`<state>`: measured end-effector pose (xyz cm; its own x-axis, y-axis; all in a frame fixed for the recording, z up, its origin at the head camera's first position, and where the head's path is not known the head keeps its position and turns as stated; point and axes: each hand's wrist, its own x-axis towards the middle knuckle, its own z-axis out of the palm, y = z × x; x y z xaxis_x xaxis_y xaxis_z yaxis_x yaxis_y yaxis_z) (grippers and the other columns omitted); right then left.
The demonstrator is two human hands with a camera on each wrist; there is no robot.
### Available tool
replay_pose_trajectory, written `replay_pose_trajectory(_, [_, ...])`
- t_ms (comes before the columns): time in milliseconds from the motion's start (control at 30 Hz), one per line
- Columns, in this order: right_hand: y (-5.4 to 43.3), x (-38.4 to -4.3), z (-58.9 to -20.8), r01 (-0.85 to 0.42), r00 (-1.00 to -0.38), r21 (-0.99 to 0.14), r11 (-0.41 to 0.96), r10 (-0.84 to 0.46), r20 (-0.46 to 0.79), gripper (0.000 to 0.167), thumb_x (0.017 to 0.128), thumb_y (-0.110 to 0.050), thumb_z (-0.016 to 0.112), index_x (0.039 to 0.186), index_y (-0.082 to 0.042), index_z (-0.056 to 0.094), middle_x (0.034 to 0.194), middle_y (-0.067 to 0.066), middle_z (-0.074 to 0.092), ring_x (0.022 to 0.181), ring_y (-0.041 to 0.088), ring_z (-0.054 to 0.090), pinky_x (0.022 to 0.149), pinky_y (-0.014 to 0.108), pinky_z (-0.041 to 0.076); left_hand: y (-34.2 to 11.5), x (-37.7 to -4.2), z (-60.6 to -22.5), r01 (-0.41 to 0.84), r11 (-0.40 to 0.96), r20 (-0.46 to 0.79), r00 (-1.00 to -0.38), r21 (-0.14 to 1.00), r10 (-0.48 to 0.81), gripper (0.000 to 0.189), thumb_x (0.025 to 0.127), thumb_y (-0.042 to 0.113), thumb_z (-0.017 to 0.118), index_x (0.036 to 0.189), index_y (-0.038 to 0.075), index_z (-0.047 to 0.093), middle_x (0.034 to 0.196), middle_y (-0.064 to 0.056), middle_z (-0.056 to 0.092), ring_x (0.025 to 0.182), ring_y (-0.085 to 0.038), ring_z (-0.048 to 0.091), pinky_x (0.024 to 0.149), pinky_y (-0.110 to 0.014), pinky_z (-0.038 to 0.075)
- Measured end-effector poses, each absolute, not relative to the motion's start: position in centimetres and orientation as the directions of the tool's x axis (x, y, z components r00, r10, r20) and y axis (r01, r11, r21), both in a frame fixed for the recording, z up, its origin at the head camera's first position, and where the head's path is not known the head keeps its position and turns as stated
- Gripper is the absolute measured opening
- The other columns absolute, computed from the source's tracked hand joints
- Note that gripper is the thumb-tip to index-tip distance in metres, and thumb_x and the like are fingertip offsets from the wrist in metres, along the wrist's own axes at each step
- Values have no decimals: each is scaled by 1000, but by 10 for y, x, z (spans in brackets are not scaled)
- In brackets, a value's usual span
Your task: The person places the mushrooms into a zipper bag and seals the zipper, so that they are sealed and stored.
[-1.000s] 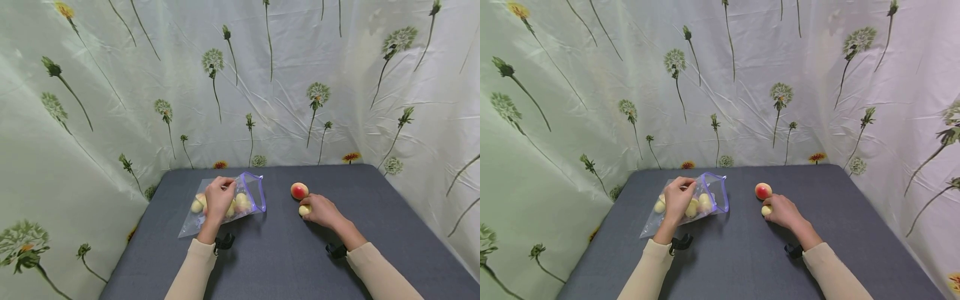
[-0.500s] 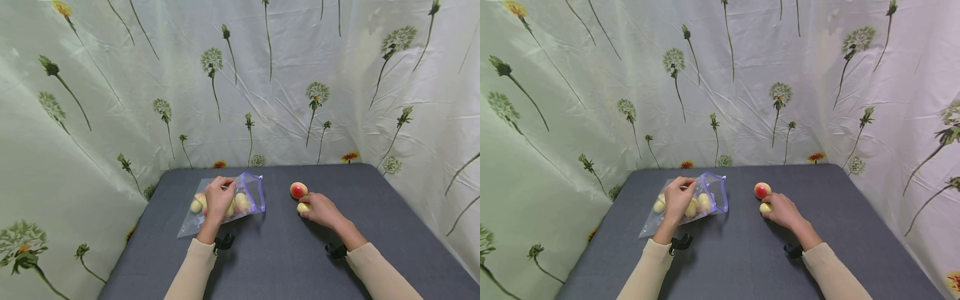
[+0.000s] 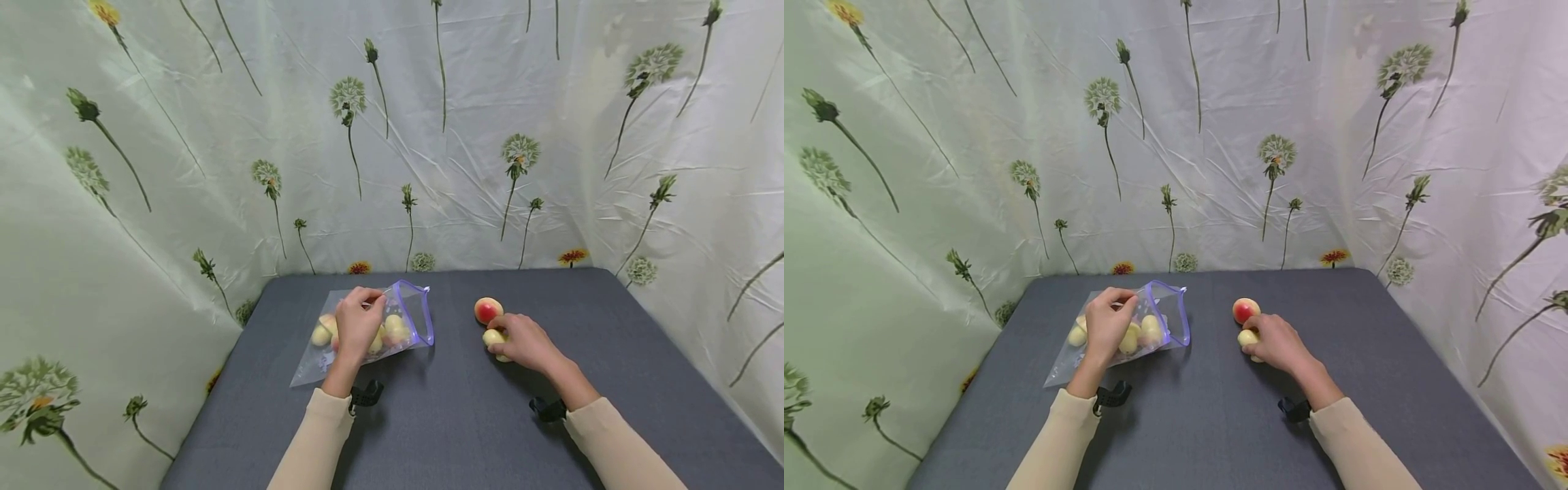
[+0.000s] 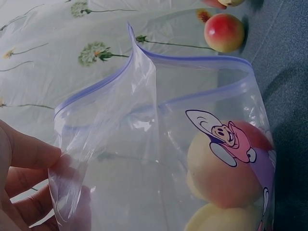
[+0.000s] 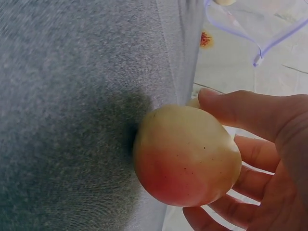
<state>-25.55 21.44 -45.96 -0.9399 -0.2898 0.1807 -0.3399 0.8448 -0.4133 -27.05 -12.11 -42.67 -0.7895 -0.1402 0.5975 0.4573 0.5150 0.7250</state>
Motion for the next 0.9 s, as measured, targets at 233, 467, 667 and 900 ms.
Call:
replay_pose_trajectory(233, [213, -256, -459, -360, -930, -411, 838, -287, 230, 30, 75, -22, 84, 101, -12, 75, 81, -6, 63, 72, 16, 53, 65, 35, 42, -121, -269, -426, 453, 513, 593, -792, 729, -142, 5, 90, 12, 76, 88, 11, 80, 84, 3, 69, 71, -13, 64, 66, -33, 54])
replay_pose_trajectory(467, [209, -256, -456, -375, -923, -424, 825, -290, 252, 31, 75, -23, 84, 103, -13, 76, 83, -5, 66, 75, 17, 56, 67, 37, 45, -121, -268, -425, 459, 518, 602, -786, 722, -143, 5, 90, 12, 75, 87, 11, 79, 83, 3, 69, 71, -14, 64, 67, -34, 54])
replay_pose_trajectory(667, [202, -257, -453, -363, -930, -441, 821, -289, 228, 29, 77, -23, 84, 103, -15, 74, 84, -8, 65, 72, 15, 54, 67, 36, 44, -122, -269, -425, 470, 523, 615, -776, 711, -139, 4, 89, 11, 76, 88, 9, 79, 83, 2, 70, 72, -15, 65, 67, -34, 55])
replay_pose_trajectory(900, [194, -260, -449, -361, -931, -472, 804, -283, 231, 31, 77, -23, 85, 104, -14, 74, 85, -8, 65, 72, 15, 54, 65, 35, 43, -122, -268, -423, 470, 525, 617, -774, 710, -142, 5, 90, 12, 76, 87, 9, 79, 83, 2, 70, 71, -15, 65, 67, -35, 55])
